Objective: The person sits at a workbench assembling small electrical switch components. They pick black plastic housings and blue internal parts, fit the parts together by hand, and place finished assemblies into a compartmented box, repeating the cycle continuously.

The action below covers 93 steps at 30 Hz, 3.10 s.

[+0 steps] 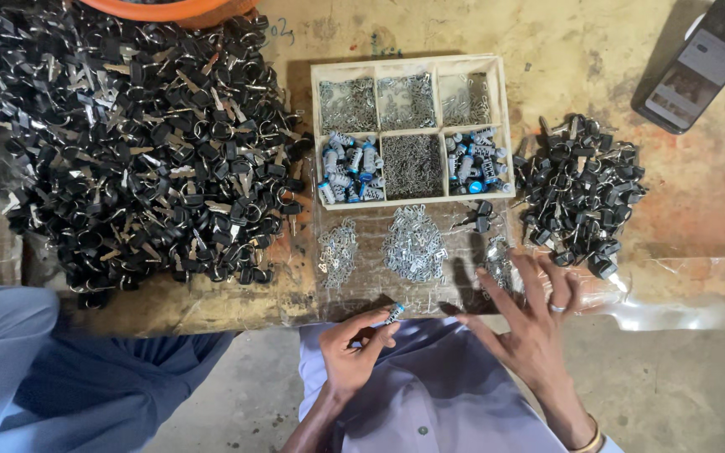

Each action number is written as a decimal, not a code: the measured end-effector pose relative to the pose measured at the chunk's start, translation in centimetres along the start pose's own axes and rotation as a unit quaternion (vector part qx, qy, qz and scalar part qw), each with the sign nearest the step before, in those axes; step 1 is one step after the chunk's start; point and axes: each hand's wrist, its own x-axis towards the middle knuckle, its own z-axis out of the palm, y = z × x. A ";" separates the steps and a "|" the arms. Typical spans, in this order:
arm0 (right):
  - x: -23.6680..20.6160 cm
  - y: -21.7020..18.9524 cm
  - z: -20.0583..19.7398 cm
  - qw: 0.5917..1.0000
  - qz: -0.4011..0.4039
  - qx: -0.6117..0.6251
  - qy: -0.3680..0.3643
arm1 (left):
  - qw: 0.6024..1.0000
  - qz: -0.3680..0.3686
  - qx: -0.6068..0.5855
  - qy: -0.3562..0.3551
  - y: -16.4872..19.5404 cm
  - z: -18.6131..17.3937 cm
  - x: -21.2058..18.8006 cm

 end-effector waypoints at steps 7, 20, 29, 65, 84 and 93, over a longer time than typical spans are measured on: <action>-0.6 -0.4 2.2 0.992 -0.126 0.030 0.010 | 1.000 0.006 -0.015 0.010 0.1 -0.1 0.4; 0.8 -1.1 2.2 0.993 -0.039 0.093 0.065 | 1.000 -0.001 -0.002 0.026 0.6 0.1 0.8; -0.7 -1.0 2.7 0.969 -0.127 0.212 -0.003 | 1.000 0.017 -0.002 0.020 0.5 0.2 1.0; 5.1 -6.9 4.9 0.991 -0.099 0.081 -0.048 | 0.990 0.064 0.001 0.124 1.8 -3.0 0.0; 2.8 -2.5 3.8 0.946 -0.060 0.318 -0.005 | 0.998 0.055 0.035 0.021 1.2 0.7 0.9; 0.8 -4.6 5.3 0.919 0.030 0.394 -0.017 | 0.977 0.155 0.148 0.019 1.4 0.6 1.4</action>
